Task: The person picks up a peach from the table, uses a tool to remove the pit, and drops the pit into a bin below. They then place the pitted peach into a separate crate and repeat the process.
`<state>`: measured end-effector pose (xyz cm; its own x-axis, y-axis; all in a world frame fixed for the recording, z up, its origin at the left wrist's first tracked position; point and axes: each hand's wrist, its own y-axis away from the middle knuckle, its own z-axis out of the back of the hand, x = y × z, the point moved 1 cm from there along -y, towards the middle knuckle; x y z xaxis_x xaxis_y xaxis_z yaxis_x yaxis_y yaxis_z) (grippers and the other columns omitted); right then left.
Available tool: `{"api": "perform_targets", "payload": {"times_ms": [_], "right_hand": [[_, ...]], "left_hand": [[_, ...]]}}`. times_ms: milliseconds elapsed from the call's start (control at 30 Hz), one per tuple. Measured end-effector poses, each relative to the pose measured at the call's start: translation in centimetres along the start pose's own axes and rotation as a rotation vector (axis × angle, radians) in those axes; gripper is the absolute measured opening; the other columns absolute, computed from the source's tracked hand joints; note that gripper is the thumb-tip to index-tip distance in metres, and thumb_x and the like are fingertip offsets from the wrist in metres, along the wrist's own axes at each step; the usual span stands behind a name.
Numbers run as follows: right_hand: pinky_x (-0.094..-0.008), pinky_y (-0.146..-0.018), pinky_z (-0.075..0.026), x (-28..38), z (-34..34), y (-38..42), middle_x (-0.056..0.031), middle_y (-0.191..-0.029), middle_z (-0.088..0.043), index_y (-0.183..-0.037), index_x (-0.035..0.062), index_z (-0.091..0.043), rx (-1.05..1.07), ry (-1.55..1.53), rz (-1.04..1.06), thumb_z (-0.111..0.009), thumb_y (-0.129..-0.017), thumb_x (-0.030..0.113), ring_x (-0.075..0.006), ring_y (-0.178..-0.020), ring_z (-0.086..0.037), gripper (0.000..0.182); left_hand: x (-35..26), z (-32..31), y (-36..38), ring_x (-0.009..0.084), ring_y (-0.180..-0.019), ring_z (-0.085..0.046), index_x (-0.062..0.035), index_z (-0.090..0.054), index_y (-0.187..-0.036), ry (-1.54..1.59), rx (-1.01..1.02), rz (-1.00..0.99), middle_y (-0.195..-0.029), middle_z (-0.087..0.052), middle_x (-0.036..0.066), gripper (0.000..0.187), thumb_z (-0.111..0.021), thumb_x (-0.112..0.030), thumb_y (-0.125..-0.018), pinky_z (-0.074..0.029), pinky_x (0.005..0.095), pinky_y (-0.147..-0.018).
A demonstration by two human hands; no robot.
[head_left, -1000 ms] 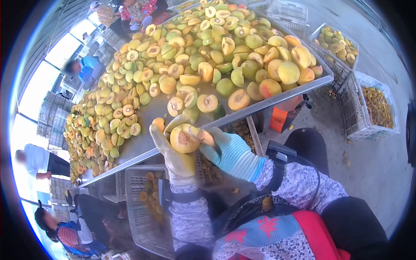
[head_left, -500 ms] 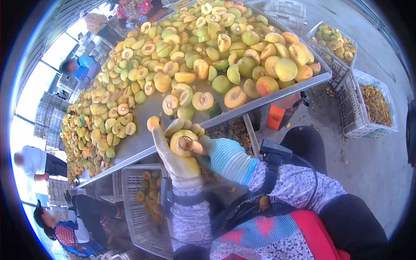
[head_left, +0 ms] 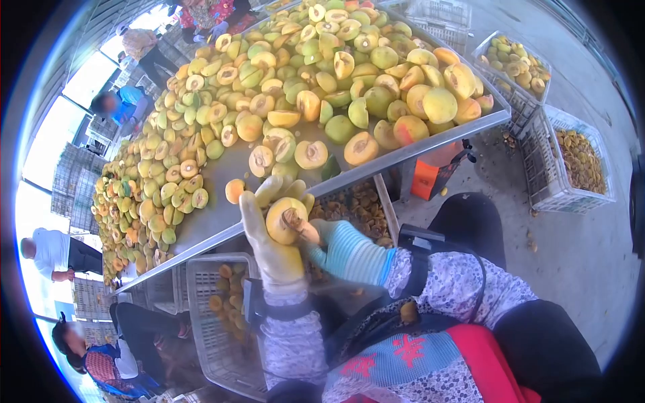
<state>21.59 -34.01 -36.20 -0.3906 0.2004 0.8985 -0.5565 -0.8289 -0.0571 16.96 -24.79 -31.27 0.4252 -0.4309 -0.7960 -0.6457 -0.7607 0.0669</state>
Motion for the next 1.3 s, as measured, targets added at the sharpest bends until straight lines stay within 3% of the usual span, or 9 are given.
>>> {"api": "perform_targets", "payload": {"times_ms": [67,233,600,800,1000,1067,1100,1167,1300], "right_hand": [[-0.0495,-0.073,-0.054,0.0,-0.3,0.1,-0.0248,-0.083,-0.067,-0.098,0.0022,-0.062,-0.04,-0.163,0.038,-0.057,-0.091,0.033,-0.0435,-0.081,-0.067,0.032],[-0.0477,-0.074,-0.054,1.0,0.8,0.0,-0.0253,-0.084,-0.068,-0.098,0.0011,-0.063,0.11,0.028,-0.072,-0.057,-0.092,0.035,-0.0433,-0.082,-0.067,0.035],[-0.0473,-0.077,-0.053,1.2,0.8,0.8,-0.0246,-0.082,-0.068,-0.094,0.001,-0.065,0.124,-0.014,-0.065,-0.052,-0.096,0.038,-0.0425,-0.083,-0.067,0.039],[-0.0446,-0.074,-0.054,1.3,1.9,0.7,-0.0215,-0.079,-0.068,-0.093,0.0016,-0.065,0.308,0.013,-0.114,-0.048,-0.1,0.036,-0.0388,-0.078,-0.068,0.039],[-0.0396,-0.071,-0.053,0.1,0.2,0.7,-0.0152,-0.076,-0.068,-0.095,0.004,-0.067,0.251,-0.272,0.282,-0.052,-0.099,0.028,-0.0296,-0.072,-0.067,0.028],[-0.0329,-0.053,-0.057,2.4,2.6,1.3,-0.0135,-0.071,-0.066,-0.11,-0.0034,-0.06,0.466,-0.367,-0.173,-0.053,-0.094,0.025,-0.0246,-0.058,-0.068,0.033],[-0.0329,-0.053,-0.057,2.3,2.9,1.3,-0.0135,-0.071,-0.066,-0.11,-0.0034,-0.06,0.466,-0.367,-0.171,-0.053,-0.094,0.025,-0.0246,-0.058,-0.068,0.033],[-0.0448,-0.078,-0.053,2.0,3.6,1.6,-0.0254,-0.087,-0.068,-0.099,-0.001,-0.066,0.479,-0.06,-0.062,-0.055,-0.092,0.031,-0.0411,-0.083,-0.067,0.035],[-0.0483,-0.081,-0.052,1.2,3.6,1.5,-0.0305,-0.089,-0.066,-0.102,-0.0014,-0.066,0.452,0.057,-0.14,-0.058,-0.089,0.03,-0.0454,-0.09,-0.065,0.035]], "left_hand": [[0.5,0.5,0.0,0.0279,-0.091,-0.063,0.001,-0.06,-0.108,-0.173,0.103,-0.188,-0.089,-0.062,0.012,0.059,-0.047,-0.056,-0.099,-0.054,0.0393,-0.076],[-0.3,1.3,-0.5,0.0274,-0.065,-0.062,0.0043,-0.061,-0.086,-0.249,0.065,-0.057,-0.076,-0.065,0.02,0.056,-0.048,-0.048,-0.1,-0.053,0.0362,-0.067],[0.2,1.1,0.2,0.0268,-0.065,-0.062,0.0039,-0.063,-0.079,-0.264,0.062,-0.066,-0.073,-0.065,0.02,0.055,-0.047,-0.045,-0.101,-0.052,0.0373,-0.064],[-0.4,1.7,0.2,0.0272,-0.065,-0.061,0.0009,-0.06,-0.08,-0.357,0.192,-0.018,-0.074,-0.064,0.018,0.05,-0.049,-0.043,-0.101,-0.052,0.038,-0.063],[0.5,1.6,-0.1,0.0313,-0.065,-0.059,-0.0072,-0.051,-0.077,0.056,0.231,0.069,-0.073,-0.059,0.013,0.045,-0.052,-0.046,-0.1,-0.046,0.042,-0.059],[0.3,1.5,-0.3,0.0299,-0.069,-0.061,-0.0073,-0.053,-0.081,0.018,0.227,0.01,-0.078,-0.061,0.012,0.043,-0.052,-0.046,-0.099,-0.05,0.042,-0.062],[0.2,1.4,-0.7,0.0299,-0.069,-0.061,-0.0073,-0.053,-0.081,0.018,0.227,0.008,-0.078,-0.061,0.012,0.043,-0.052,-0.046,-0.099,-0.05,0.042,-0.062],[0.0,1.8,-1.5,0.0291,-0.076,-0.063,-0.0069,-0.056,-0.086,0.152,-0.017,0.055,-0.085,-0.062,0.011,0.042,-0.053,-0.046,-0.099,-0.053,0.0423,-0.067],[0.1,4.3,-2.8,0.0283,-0.094,-0.065,-0.0051,-0.058,-0.109,0.11,0.093,0.025,-0.102,-0.064,0.011,0.045,-0.055,-0.048,-0.097,-0.055,0.0433,-0.084]]}}
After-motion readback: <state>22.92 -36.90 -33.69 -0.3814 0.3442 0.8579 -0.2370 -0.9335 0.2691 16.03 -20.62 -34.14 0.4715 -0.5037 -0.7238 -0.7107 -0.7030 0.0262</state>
